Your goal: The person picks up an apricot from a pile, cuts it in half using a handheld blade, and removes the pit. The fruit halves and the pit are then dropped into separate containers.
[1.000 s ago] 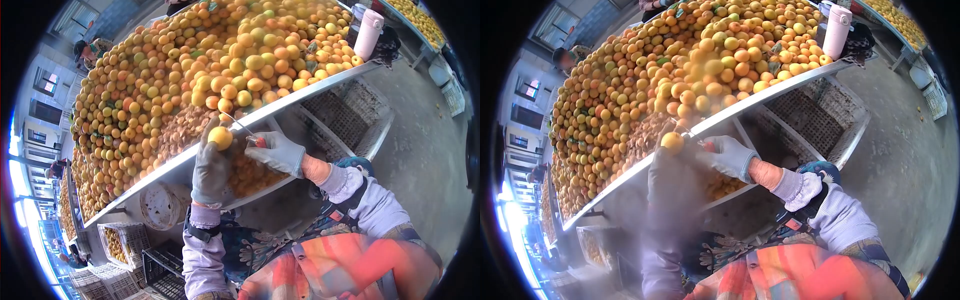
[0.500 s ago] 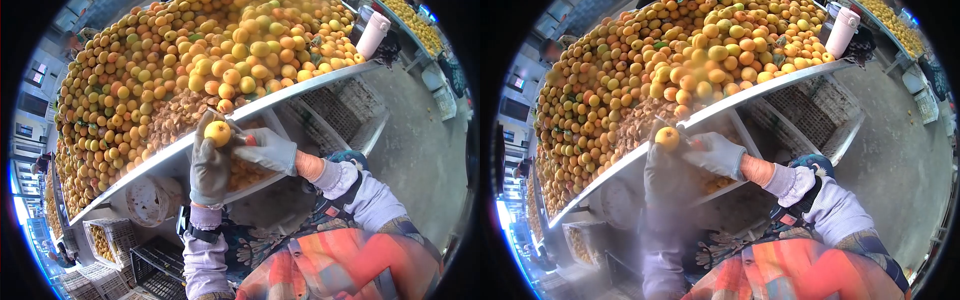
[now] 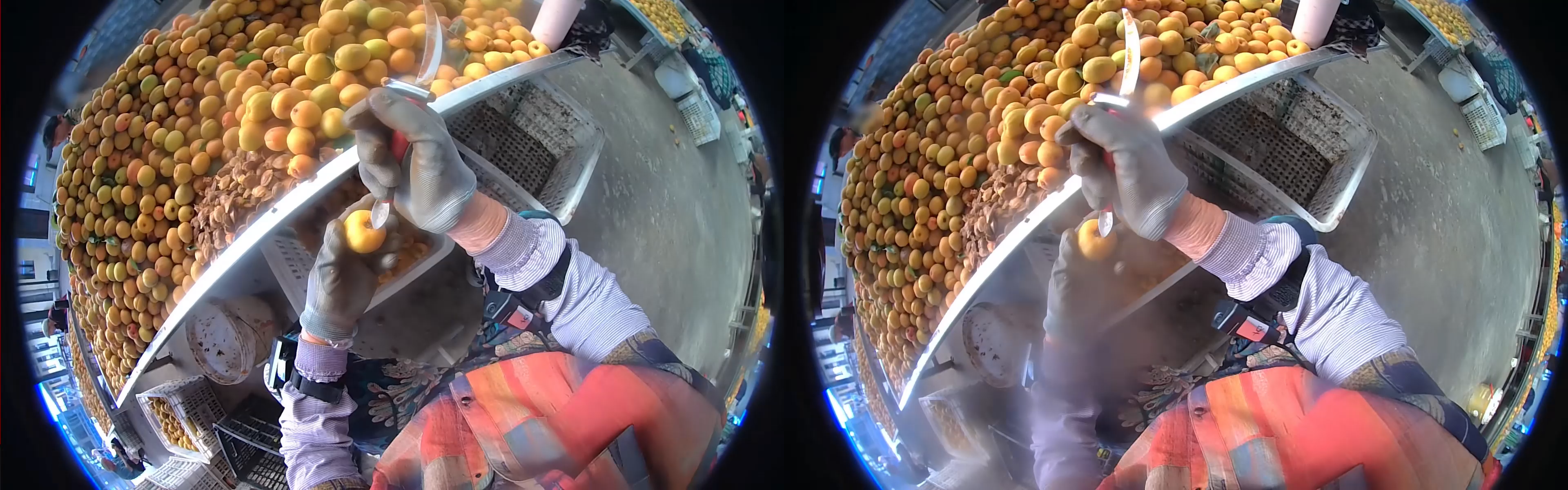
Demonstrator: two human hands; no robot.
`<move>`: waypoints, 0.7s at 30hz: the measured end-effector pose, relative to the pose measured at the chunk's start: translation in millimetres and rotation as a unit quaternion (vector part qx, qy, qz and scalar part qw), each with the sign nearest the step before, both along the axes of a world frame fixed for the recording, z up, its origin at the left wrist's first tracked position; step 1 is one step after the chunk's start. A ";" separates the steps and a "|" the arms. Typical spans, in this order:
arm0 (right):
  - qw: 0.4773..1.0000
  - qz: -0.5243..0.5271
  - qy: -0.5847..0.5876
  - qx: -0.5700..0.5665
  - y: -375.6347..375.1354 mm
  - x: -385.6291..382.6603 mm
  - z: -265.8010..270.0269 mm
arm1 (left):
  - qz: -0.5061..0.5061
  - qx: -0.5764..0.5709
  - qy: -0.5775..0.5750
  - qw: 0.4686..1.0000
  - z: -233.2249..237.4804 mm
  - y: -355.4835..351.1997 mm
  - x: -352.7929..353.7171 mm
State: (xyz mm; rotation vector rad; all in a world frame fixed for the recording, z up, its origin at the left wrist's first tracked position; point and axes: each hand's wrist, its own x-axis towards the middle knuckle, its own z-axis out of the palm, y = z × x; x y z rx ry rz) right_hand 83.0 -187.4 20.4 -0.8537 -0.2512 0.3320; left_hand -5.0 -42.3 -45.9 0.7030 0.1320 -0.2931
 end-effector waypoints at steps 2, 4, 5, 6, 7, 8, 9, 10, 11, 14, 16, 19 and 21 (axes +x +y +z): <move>1.000 -0.001 -0.019 -0.022 0.9 -2.5 5.7 | -0.016 -0.009 0.007 1.000 0.1 0.8 -0.8; 0.999 -0.009 -0.020 -0.023 2.4 -1.8 7.7 | -0.029 -0.019 0.013 0.999 0.7 2.3 -2.5; 0.999 -0.019 -0.022 -0.024 3.0 -1.7 8.0 | -0.037 -0.024 0.016 0.999 0.8 2.8 -3.4; 0.999 -0.019 -0.021 -0.024 3.7 -2.4 8.4 | -0.045 -0.029 0.019 0.998 1.1 3.0 -4.1; 0.999 -0.019 -0.031 -0.036 4.5 -3.1 9.1 | -0.054 -0.034 0.022 0.998 1.8 2.9 -4.2; 0.998 -0.018 -0.043 -0.047 5.0 -3.9 9.4 | -0.054 -0.034 0.022 0.998 1.3 3.0 -4.4; 0.998 -0.018 -0.043 -0.048 5.3 -5.4 9.5 | -0.053 -0.032 0.020 0.998 0.8 2.0 -5.6; 0.995 -0.035 -0.065 -0.065 6.0 -7.4 9.7 | -0.051 -0.030 0.018 0.998 0.3 1.6 -3.9; 0.991 -0.052 -0.087 -0.082 6.9 -8.9 9.8 | -0.049 -0.028 0.016 0.998 -0.2 0.9 -2.9; 0.995 -0.025 -0.056 -0.077 9.8 -11.2 10.6 | -0.042 -0.021 0.011 0.999 -1.6 -0.5 -3.7; 0.995 -0.012 -0.060 -0.082 12.1 -13.6 8.3 | -0.037 -0.016 0.008 0.999 -2.5 -0.7 -3.3; 0.994 0.004 -0.076 -0.076 18.5 -20.8 4.2 | -0.032 -0.008 0.002 0.999 -3.7 1.2 -4.8; 0.990 -0.049 -0.114 -0.067 29.4 -24.3 -6.5 | -0.029 -0.005 -0.002 1.000 -4.9 -2.9 -1.7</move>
